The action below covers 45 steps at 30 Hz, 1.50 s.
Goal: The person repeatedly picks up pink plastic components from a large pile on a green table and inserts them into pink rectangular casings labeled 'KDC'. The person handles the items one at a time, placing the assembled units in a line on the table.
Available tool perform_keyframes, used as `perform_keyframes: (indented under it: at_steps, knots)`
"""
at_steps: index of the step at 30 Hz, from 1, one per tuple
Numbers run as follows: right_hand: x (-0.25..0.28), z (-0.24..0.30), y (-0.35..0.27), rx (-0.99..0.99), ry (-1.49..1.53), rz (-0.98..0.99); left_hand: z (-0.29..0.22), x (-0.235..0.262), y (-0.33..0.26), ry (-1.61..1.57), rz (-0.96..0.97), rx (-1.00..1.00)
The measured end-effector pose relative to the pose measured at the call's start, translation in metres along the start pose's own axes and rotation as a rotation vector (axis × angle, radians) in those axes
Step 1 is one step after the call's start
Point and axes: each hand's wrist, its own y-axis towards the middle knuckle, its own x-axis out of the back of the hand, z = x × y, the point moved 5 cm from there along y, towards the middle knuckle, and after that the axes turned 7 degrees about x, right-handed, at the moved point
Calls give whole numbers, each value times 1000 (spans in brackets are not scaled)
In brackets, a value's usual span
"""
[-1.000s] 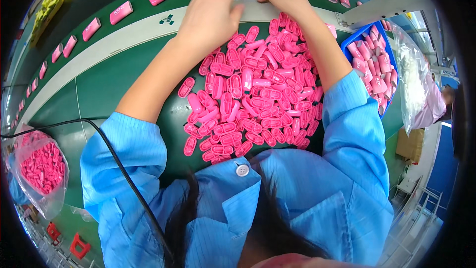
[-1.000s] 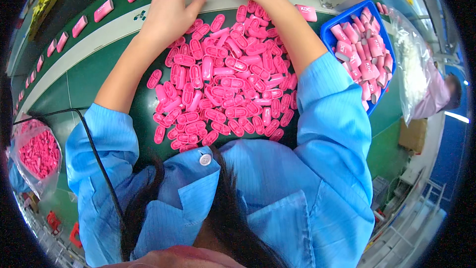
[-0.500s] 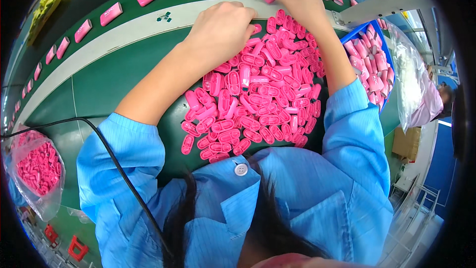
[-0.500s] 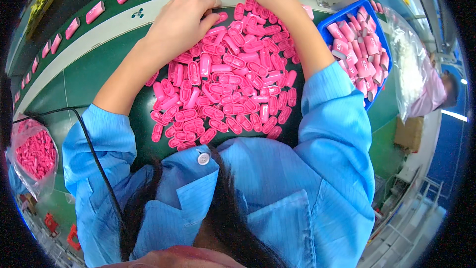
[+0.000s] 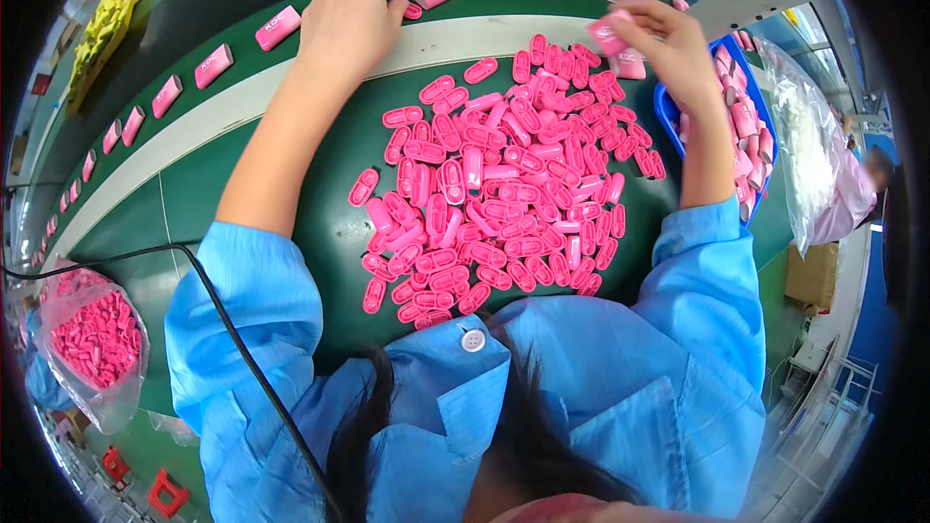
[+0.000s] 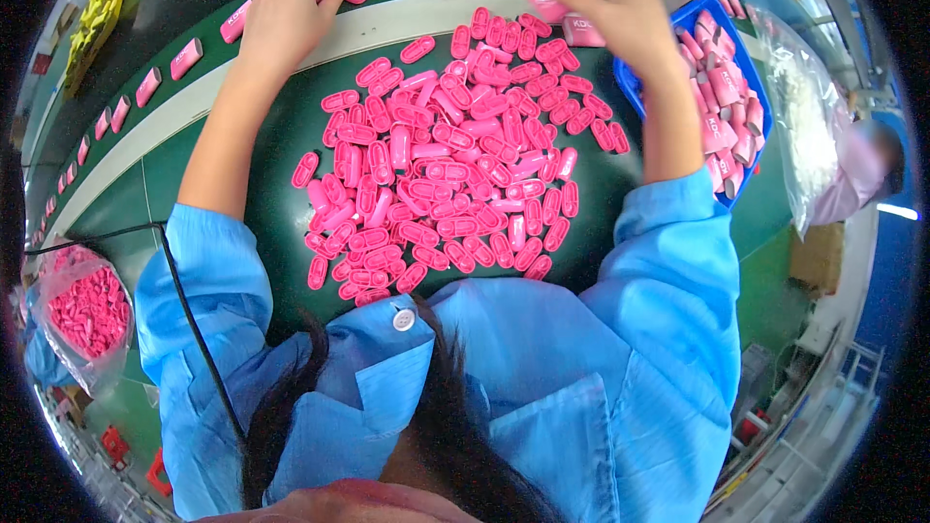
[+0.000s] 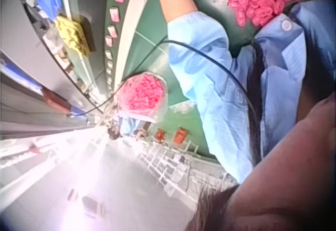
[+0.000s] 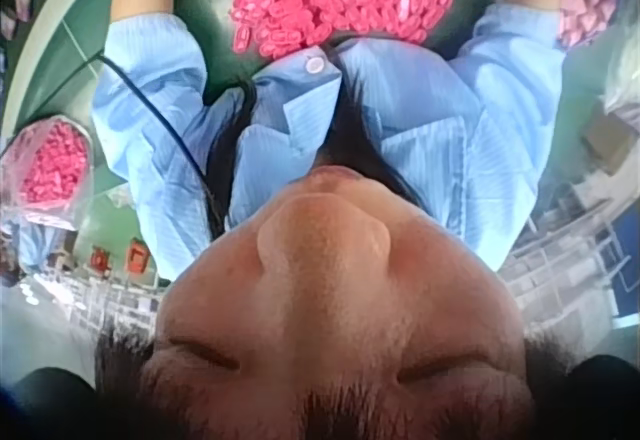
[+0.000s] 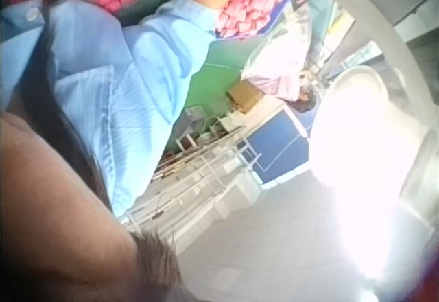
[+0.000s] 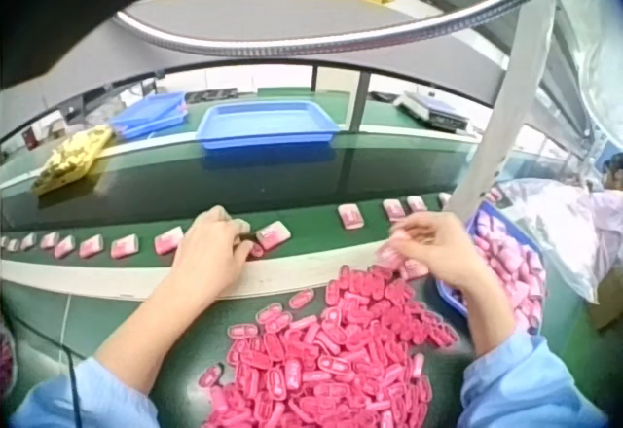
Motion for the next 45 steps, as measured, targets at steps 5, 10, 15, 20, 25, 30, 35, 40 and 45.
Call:
perform_keyframes:
  at_steps: [5,10,15,20,25,30,35,40,45]
  knots:
    - [86,-9,-57,-94,-541,-78,0,-15,11,91,52,-70]
    - [131,-5,-111,-271,-899,-124,-10,-24,8,37,102,-14]
    - [86,29,-78,-4,-613,-248,-9,-35,2,-67,30,-89]
    - [-52,61,40,397,-464,-84,8,-3,5,-516,36,101]
    - [-150,40,90,588,-605,97,26,-21,-6,-1082,374,368]
    - [-142,36,80,422,-331,196,22,-25,-13,-1255,366,430]
    - [-109,40,42,188,271,39,17,-36,-18,-1518,518,495]
    - [-114,38,29,25,541,216,-6,-23,-26,-1461,466,495]
    - [-113,39,26,57,593,202,-12,-15,-29,-1300,332,410]
